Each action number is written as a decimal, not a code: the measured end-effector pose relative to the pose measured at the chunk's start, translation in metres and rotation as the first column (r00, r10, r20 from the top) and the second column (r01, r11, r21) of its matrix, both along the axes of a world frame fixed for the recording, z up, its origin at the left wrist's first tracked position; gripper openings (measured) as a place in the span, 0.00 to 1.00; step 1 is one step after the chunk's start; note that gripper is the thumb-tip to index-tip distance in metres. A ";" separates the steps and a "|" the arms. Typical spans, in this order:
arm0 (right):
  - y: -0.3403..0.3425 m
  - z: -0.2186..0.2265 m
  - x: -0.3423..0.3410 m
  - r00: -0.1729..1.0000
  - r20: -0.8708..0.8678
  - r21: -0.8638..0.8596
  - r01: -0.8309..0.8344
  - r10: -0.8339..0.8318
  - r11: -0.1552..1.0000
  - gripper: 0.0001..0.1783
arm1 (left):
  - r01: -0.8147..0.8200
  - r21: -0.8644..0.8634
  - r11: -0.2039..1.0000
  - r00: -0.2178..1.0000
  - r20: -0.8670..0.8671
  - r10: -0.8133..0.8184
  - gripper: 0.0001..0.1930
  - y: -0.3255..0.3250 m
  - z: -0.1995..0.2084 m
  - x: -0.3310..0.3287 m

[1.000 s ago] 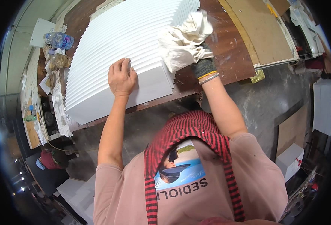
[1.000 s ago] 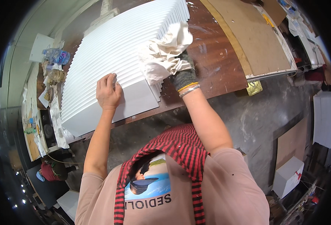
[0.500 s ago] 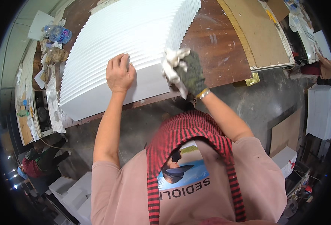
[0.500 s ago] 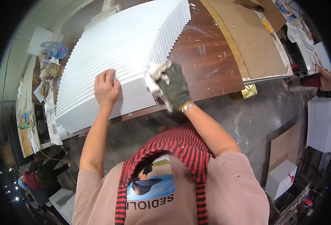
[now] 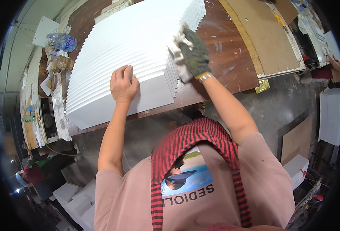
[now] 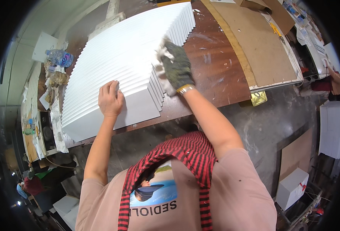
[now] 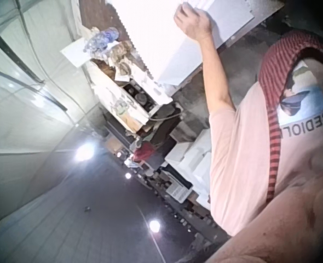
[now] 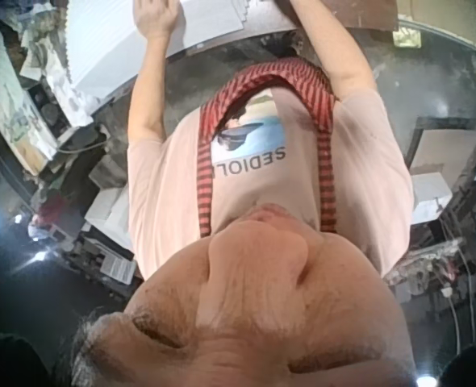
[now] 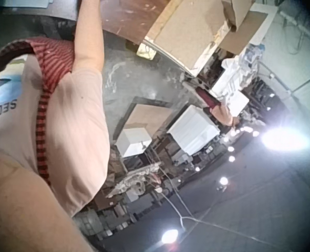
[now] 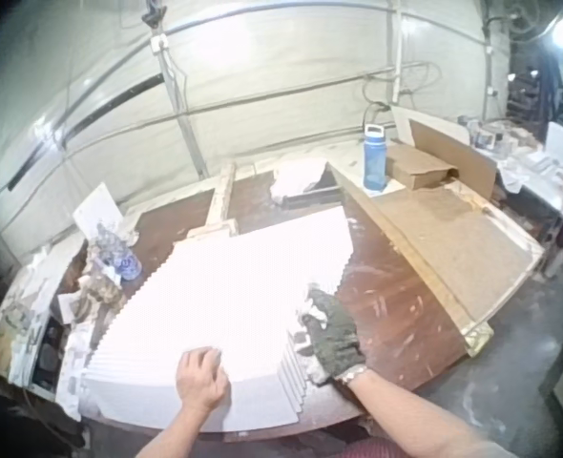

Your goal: The person wipes the edges and surfaces of stacked white corrugated panels with a cloth. They rotate the stack, lift and reposition it, and continue wiping different sides. The person also briefly handles a small white cylindrical object and a bottle before resuming wiping.

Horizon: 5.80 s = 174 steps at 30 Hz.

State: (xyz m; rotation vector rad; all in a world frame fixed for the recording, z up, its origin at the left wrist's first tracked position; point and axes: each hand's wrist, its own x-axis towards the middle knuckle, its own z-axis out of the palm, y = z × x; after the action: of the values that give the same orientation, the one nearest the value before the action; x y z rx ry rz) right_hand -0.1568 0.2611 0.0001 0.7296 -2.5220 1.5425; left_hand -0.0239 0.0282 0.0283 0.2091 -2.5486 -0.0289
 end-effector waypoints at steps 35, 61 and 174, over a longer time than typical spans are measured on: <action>0.021 -0.016 -0.141 0.991 -0.008 -0.069 -0.132 0.131 0.989 0.25 | -0.014 0.031 0.999 0.995 0.100 0.011 0.21 0.001 0.006 -0.005; 0.022 -0.027 -0.211 0.962 -0.273 0.167 0.067 -0.019 0.984 0.29 | -0.047 0.085 0.995 0.982 0.187 0.030 0.20 -0.003 0.005 -0.004; 0.009 -0.039 -0.230 0.932 -0.198 0.004 0.311 -0.304 0.951 0.16 | 0.023 0.060 0.998 0.994 0.106 -0.029 0.21 -0.004 0.003 -0.003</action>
State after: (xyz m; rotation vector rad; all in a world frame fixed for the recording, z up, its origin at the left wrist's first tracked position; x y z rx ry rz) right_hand -0.3868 0.2698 -0.0390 0.4359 -2.3842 1.2607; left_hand -0.0273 0.0239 0.0313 0.2052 -2.6596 -0.1053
